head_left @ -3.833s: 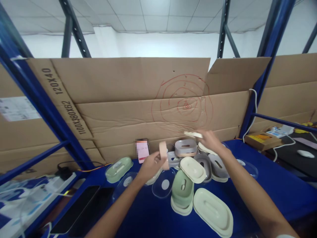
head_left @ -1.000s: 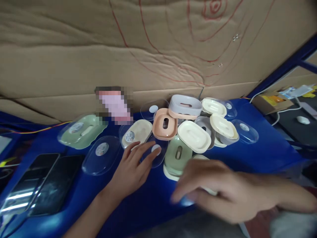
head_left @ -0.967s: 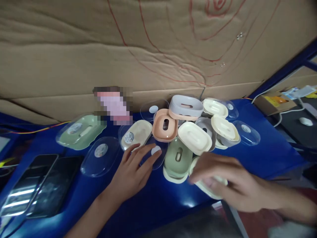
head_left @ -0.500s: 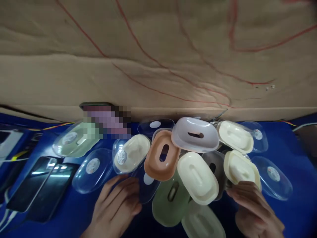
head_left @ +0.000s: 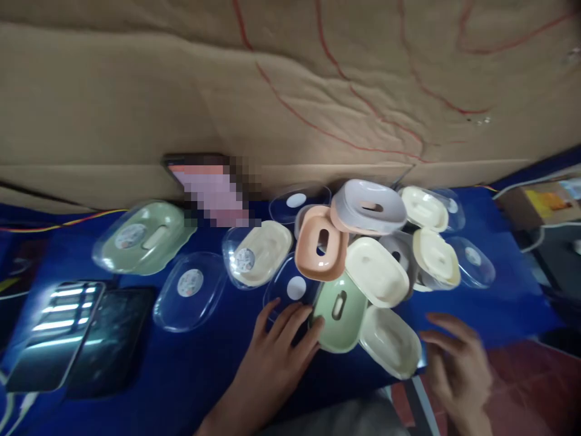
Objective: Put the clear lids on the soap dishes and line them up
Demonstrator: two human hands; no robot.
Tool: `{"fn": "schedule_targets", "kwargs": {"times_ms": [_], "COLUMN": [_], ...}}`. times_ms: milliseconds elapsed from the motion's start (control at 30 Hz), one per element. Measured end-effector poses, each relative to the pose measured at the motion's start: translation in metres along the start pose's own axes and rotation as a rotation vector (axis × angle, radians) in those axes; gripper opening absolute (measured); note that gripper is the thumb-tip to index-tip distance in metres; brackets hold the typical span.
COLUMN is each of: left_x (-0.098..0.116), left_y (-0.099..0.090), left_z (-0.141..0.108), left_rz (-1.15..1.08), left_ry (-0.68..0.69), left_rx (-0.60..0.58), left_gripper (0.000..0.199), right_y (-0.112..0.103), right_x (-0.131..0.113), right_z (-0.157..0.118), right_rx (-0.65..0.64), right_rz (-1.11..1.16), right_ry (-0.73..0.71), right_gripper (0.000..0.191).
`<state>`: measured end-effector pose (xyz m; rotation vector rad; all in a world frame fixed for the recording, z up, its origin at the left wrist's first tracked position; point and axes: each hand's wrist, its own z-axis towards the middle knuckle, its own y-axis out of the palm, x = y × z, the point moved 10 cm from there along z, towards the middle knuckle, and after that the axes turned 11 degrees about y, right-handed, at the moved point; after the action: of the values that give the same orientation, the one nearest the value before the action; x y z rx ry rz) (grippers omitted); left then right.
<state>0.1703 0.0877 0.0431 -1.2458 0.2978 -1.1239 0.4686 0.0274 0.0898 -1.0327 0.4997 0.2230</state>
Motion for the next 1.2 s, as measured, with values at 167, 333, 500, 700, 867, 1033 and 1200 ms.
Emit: {"fn": "schedule_targets", "kwargs": {"times_ms": [167,333,500,700,867,1033,1200], "left_x": [-0.004,0.014,0.055,0.105,0.111,0.104,0.081], "left_y": [-0.011,-0.017,-0.019,-0.020,-0.049,-0.081,-0.091], "left_z": [0.006,0.002,-0.019,-0.038,-0.051,-0.066,-0.041], "left_rz": [-0.007,0.077,0.073,0.183,0.212,0.185,0.160], "left_ry": [0.071,0.006,-0.109,0.248,0.225,0.107,0.240], "left_rx": [-0.003,0.086,0.253,0.013,-0.171,0.083,0.282], "left_gripper": [0.025,0.035,0.038,0.041,0.042,0.026,0.025], "right_y": [0.044,0.061,0.067,0.045,-0.004,-0.030,-0.026], "right_x": [-0.040,-0.031,-0.026,-0.037,-0.037,-0.029,-0.039], "right_z": [-0.076,-0.109,-0.102,-0.080,-0.072,-0.077,-0.050], "right_rx": [-0.326,-0.459,-0.592,-0.570,-0.620,-0.394,0.010], "right_rz": [-0.154,-0.287,-0.207,-0.160,-0.136,0.012,0.183], "right_ry": [-0.087,-0.115,-0.309,-0.641,-0.659,-0.427,-0.318], "right_gripper": [0.035,0.046,0.053,0.048,0.044,0.045,0.037]}}
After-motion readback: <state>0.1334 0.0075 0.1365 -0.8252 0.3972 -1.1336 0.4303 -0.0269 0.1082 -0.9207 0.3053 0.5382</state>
